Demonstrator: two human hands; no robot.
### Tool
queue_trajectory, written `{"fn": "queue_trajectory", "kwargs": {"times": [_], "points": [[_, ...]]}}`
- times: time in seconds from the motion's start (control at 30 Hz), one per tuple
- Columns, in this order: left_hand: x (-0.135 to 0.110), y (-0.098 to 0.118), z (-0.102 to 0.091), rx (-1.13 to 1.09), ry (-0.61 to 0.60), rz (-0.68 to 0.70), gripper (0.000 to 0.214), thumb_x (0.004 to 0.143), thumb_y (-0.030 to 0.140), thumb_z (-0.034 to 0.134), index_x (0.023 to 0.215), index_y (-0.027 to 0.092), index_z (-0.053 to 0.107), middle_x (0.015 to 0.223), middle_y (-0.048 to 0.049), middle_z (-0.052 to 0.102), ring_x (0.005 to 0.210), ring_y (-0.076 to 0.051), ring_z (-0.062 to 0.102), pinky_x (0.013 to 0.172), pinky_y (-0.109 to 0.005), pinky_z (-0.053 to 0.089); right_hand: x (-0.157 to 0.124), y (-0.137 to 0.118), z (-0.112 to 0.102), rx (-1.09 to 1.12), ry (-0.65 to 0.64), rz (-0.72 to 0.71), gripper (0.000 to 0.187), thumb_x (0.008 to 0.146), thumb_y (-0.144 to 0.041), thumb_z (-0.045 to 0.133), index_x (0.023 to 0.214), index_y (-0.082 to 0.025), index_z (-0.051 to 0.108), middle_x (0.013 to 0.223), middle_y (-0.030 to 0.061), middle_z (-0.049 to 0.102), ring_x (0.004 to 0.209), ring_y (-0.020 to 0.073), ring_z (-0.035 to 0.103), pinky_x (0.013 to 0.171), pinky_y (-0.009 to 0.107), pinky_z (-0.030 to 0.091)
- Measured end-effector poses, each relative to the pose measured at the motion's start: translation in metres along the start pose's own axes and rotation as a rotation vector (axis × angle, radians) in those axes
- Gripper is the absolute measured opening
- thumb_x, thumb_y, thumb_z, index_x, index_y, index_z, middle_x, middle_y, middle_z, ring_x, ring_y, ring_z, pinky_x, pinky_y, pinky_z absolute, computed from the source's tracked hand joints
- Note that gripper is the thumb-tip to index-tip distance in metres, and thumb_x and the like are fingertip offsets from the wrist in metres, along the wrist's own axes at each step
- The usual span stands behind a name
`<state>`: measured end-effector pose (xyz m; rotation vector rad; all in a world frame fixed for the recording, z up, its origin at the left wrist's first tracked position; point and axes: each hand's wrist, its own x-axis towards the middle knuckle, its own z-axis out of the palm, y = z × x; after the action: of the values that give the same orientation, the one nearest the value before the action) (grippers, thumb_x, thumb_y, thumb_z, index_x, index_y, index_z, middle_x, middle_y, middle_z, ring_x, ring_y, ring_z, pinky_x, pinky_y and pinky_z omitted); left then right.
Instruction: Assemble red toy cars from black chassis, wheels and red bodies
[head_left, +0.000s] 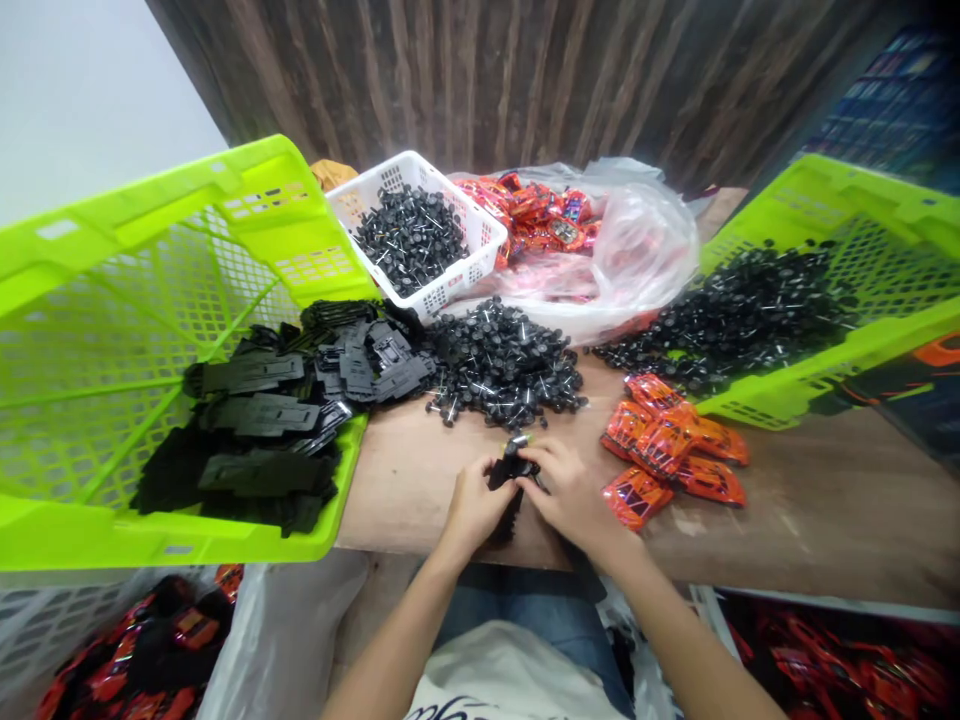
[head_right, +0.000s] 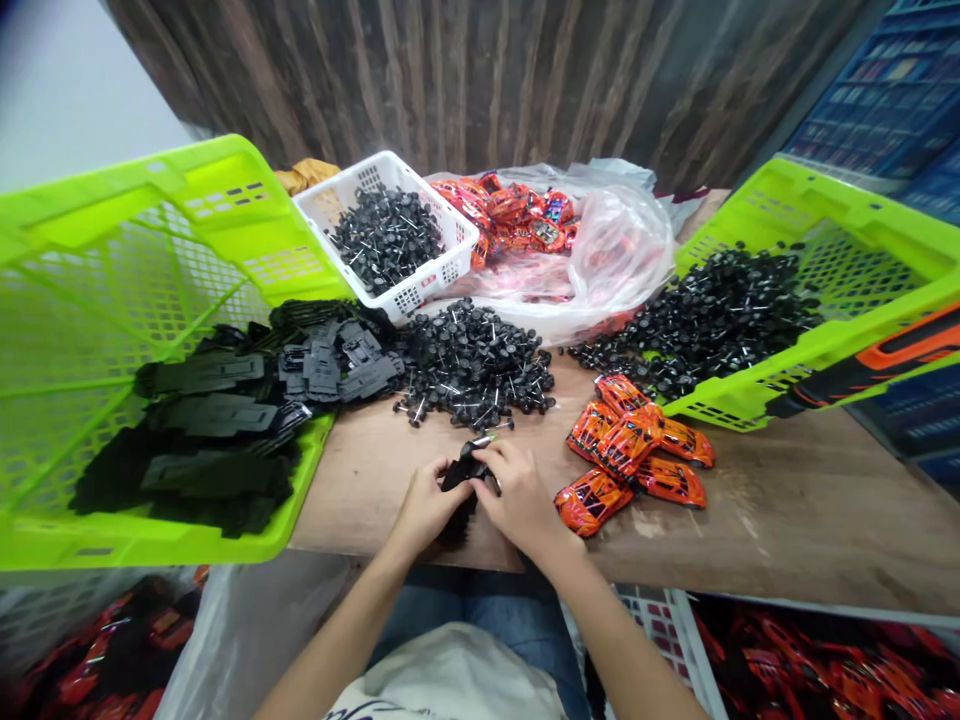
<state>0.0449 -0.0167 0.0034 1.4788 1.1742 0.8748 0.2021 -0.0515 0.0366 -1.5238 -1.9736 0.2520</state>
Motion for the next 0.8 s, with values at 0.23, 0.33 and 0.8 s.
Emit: {"fn": "queue_trajectory", "kwargs": {"times": [0.23,0.33,0.8], "points": [[-0.006,0.006,0.010,0.151,-0.009,0.059,0.013,0.074,0.017,0.057,0.086,0.016,0.064,0.074,-0.0008,0.067,0.064,-0.014,0.058,0.059,-0.022,0.039,-0.017,0.000,0.031,-0.186,0.142,-0.051,0.025,0.087,-0.011,0.049,0.110,-0.012,0.059,0.100,0.0116,0.068,0.092,0.0223,0.061,0.084,0.038,0.040],[-0.008,0.006,0.011,0.189,-0.008,0.088,0.018,0.076,0.015,0.056,0.091,0.018,0.064,0.077,-0.0020,0.068,0.065,-0.015,0.060,0.060,-0.023,0.040,-0.017,-0.003,0.034,-0.205,0.194,-0.032,0.025,0.087,-0.007,0.046,0.107,-0.010,0.061,0.095,0.0120,0.070,0.089,0.0217,0.062,0.083,0.038,0.040],[0.004,0.003,-0.005,-0.025,-0.079,0.068,0.012,0.072,0.020,0.063,0.082,0.014,0.064,0.077,-0.0028,0.066,0.072,-0.016,0.060,0.065,-0.023,0.044,0.002,-0.007,0.036,0.148,0.245,0.281,0.023,0.076,-0.011,0.057,0.097,-0.016,0.062,0.098,0.0094,0.067,0.097,0.0236,0.060,0.088,0.040,0.041]]}}
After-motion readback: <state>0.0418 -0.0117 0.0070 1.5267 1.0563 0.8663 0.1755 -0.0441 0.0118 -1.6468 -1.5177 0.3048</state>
